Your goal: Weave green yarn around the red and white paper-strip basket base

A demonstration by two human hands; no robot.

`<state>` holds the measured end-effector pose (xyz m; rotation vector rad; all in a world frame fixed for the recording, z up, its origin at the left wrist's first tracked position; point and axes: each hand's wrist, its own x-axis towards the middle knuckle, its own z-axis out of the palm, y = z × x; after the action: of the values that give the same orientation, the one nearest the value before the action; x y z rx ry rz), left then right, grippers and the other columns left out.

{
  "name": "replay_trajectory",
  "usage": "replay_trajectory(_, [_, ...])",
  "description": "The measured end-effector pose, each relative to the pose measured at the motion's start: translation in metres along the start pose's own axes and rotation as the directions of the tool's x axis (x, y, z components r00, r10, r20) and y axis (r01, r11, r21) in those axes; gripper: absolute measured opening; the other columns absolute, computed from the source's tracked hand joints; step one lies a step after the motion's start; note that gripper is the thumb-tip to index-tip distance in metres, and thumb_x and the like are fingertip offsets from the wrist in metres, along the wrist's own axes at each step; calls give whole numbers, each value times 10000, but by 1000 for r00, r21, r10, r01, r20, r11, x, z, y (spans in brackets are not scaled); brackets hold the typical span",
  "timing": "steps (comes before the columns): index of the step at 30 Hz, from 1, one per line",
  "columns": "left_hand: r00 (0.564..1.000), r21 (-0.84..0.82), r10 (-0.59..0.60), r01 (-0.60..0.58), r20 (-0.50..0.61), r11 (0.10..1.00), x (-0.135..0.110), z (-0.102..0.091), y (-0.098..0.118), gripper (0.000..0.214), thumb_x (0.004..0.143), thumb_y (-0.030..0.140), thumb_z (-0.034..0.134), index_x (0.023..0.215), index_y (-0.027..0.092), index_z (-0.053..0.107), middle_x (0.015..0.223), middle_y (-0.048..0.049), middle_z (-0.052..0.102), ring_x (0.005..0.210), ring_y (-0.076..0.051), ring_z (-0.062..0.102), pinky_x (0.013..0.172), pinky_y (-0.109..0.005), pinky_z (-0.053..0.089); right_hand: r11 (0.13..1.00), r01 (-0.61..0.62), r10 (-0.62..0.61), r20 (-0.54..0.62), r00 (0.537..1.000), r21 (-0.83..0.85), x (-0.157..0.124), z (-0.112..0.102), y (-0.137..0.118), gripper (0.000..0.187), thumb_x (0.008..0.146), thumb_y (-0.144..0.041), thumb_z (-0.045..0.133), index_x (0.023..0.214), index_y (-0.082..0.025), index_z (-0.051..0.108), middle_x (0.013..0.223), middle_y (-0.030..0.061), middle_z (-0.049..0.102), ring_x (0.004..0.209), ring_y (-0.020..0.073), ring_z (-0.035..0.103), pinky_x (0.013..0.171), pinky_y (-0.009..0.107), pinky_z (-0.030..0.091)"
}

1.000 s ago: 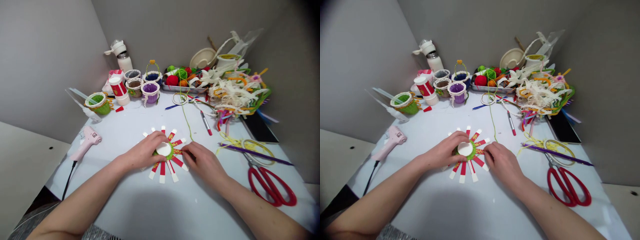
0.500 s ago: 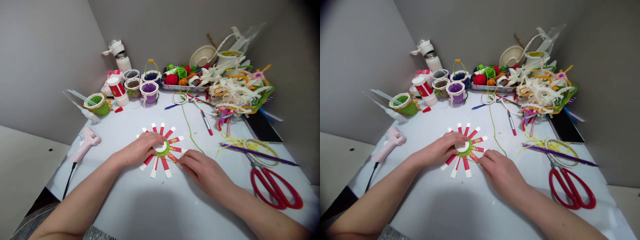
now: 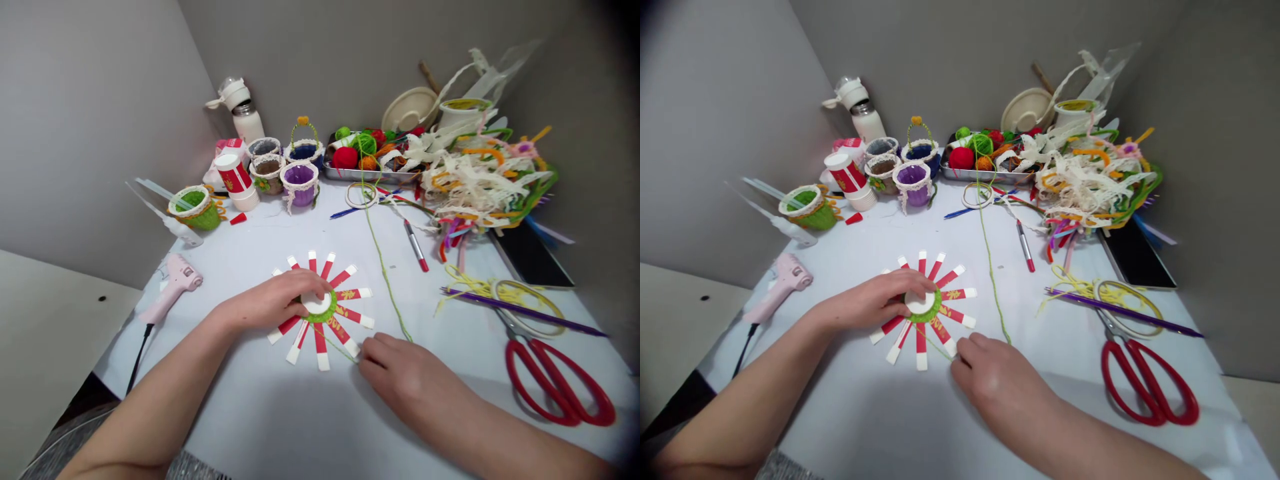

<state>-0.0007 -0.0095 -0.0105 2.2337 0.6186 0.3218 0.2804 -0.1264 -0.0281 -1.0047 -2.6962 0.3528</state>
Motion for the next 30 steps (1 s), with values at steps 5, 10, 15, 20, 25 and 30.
replay_trajectory(5, [1000, 5, -2, 2, -6, 1000, -1, 0, 0, 323, 973, 27, 554, 1209, 234, 629, 1374, -84, 679, 1328, -233, 610, 1121, -418, 506, 988, -152, 148, -110, 983, -28, -2, 1, 9, 257, 922, 7, 500, 799, -185, 616, 843, 62, 614, 733, 205, 563, 620, 330, 406])
replay_trajectory(10, [1000, 3, 4, -4, 9, 1000, 0, 1, 3, 306, 961, 9, 547, 1165, 219, 634, 1381, -93, 678, 1302, -233, 625, 1110, -418, 508, 961, -272, 275, -132, 952, 41, 9, 5, 23, 217, 990, -68, 510, 899, -187, 668, 885, 60, 644, 812, 220, 615, 686, 332, 459])
replay_trajectory(15, [999, -15, 47, -47, 18, 999, 4, 4, 10, 213, 999, 41, 523, 1083, 204, 631, 1346, -112, 694, 1272, -245, 640, 1081, -422, 520, 870, -416, 473, -209, 856, 264, 23, 8, 35, 204, 1010, -137, 525, 853, -203, 638, 832, 23, 631, 768, 179, 607, 688, 304, 449])
replay_trajectory(20, [997, -8, 76, -76, -16, 997, 4, 7, 15, 218, 987, 117, 616, 1192, 193, 610, 1343, -132, 688, 1259, -266, 638, 1089, -441, 505, 842, -451, 513, -177, 840, 296, 24, 10, 37, 193, 1000, -168, 536, 840, -207, 637, 823, 13, 625, 759, 177, 599, 682, 305, 429])
replay_trajectory(25, [997, 78, 20, -14, -79, 997, 7, 18, 13, 284, 939, 288, 799, 1131, 200, 609, 1276, -115, 697, 1217, -299, 641, 1078, -487, 496, 837, -455, 515, -157, 842, 304, 24, 10, 36, 193, 1012, -190, 535, 857, -208, 648, 841, 18, 635, 772, 183, 608, 693, 312, 441])
replay_trajectory(30, [980, 132, -42, 69, -194, 989, 8, 23, 10, 304, 926, 234, 795, 1154, 197, 598, 1411, -158, 570, 1333, -317, 567, 1088, -473, 513, 855, -428, 488, -177, 855, 292, 23, 10, 38, 174, 1013, -175, 551, 875, -204, 653, 864, 27, 648, 792, 191, 627, 711, 316, 466])
